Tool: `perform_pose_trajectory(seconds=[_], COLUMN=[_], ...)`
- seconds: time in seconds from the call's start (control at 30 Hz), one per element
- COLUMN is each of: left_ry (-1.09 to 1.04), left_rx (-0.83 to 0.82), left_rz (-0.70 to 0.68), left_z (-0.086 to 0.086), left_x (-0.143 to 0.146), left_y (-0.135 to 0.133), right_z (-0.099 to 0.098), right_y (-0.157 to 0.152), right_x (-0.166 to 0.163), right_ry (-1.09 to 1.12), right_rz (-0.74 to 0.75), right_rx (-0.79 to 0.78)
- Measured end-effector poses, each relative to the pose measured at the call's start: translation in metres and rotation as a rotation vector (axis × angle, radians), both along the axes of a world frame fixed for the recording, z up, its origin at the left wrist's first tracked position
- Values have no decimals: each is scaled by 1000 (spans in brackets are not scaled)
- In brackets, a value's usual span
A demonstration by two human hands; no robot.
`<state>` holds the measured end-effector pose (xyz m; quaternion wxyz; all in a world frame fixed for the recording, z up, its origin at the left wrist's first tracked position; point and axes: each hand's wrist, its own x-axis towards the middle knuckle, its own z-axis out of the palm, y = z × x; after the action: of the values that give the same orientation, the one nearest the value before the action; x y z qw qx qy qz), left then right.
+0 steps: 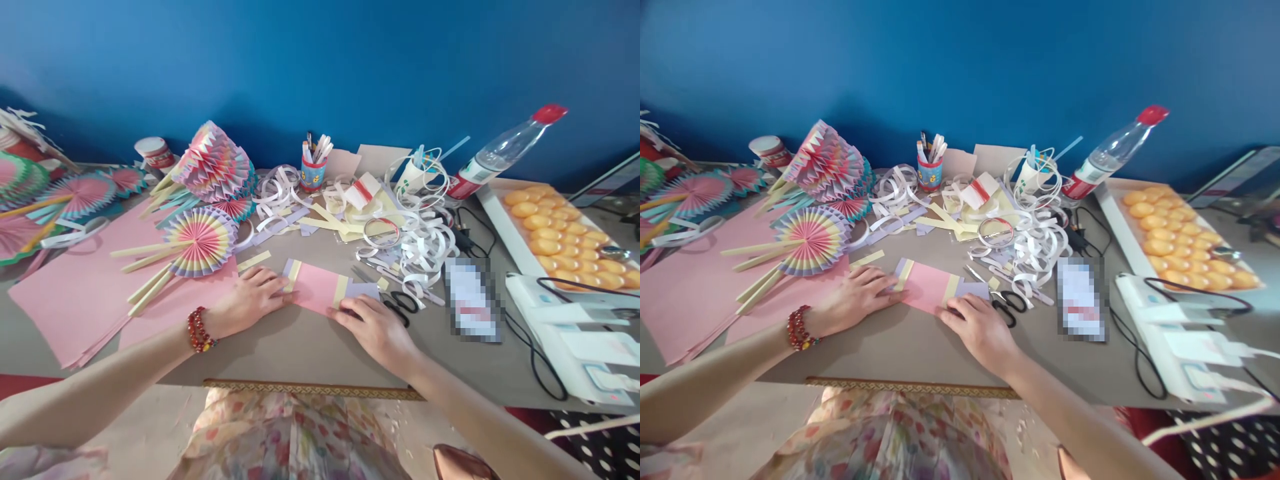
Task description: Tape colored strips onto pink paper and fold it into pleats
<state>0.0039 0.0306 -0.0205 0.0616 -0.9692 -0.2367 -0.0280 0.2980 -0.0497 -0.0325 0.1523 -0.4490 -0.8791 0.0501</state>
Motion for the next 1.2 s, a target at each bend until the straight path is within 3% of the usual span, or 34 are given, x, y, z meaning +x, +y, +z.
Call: perform_pose_trajectory(seconds=[0.2, 0.33, 0.53, 0.83, 1.0, 1.1, 1.2], left_ry=[-44, -65, -75, -126, -165, -264, -541], left_rx=[-76, -69, -121, -388, -471, -548, -631], left_rz=[67, 79, -19, -50, -49, -29, 148], left_z=[-8, 1, 11, 2, 5, 8, 14], left_x=[-8, 0, 27, 21, 21, 16, 8], left_y=[-1, -16, -43, -34, -33, -30, -30], right_z=[-3, 0, 4, 18, 21, 18, 15], right_y=[-4, -4, -4, -13, -15, -12, -6], right_x=[2, 0, -2, 3, -2, -11, -18], right_ry=[42, 15, -140, -67, -40, -19, 23], right_rz=[-34, -27, 84, 80, 26, -31, -47], right_rx=[-49, 1, 104, -28, 5, 41, 22])
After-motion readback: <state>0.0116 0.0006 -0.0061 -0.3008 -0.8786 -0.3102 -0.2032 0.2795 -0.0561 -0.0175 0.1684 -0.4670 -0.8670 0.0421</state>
